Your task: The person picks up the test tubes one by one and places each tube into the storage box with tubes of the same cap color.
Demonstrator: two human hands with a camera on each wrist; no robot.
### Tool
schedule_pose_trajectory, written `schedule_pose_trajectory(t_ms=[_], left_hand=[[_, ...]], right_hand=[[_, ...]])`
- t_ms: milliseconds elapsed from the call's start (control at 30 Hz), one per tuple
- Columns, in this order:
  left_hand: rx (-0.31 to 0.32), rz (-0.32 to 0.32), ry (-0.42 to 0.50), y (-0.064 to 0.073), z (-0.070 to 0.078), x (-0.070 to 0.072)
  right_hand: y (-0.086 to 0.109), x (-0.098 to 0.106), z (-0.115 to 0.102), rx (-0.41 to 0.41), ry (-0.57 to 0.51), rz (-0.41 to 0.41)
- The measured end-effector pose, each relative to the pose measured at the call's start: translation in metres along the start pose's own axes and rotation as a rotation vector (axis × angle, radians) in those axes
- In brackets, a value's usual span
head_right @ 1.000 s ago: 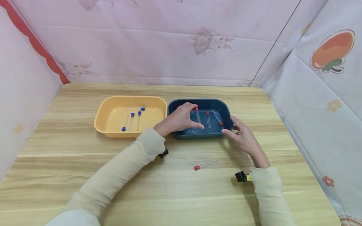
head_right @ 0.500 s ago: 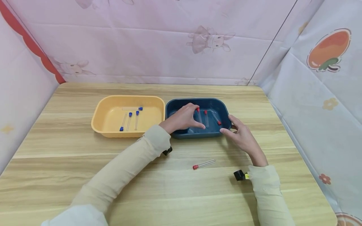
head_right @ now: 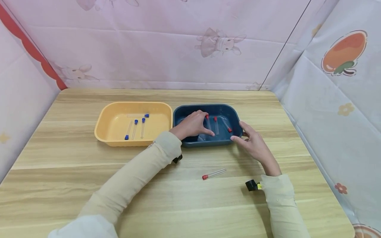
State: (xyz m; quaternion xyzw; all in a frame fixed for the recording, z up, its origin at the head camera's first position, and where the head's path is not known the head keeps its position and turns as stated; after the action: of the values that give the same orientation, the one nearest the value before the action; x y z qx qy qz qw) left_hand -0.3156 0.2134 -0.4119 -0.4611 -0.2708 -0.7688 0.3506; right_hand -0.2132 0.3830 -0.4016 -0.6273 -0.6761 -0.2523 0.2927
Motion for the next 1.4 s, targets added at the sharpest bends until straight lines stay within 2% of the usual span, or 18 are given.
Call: schedule_pose_trajectory(t_ms=[533,1033,1400], left_hand=[[0.033,-0.018,-0.045,-0.005,-0.006,-0.007],[0.046,-0.020,-0.175,-0.009,-0.007,-0.012],[0.044,-0.023,-0.206,-0.007,-0.007,-0.012]], right_hand=[[0.000,0.001,0.000,0.003,-0.004,-0.004],[0.000,0.001,0.001,0.005,-0.004,0.000],[0.002,0.001,-0.003,0.001,0.008,0.002]])
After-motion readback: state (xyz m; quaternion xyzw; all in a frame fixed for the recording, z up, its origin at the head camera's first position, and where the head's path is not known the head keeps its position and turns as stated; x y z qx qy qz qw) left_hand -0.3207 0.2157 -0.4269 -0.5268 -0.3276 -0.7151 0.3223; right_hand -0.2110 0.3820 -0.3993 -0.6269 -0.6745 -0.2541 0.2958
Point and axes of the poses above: each hand's wrist, its own y-axis away from the middle knuckle, its own x-axis out of the back of the hand, z = x × y, the point moved 10 cm from there along -y, towards the middle knuckle
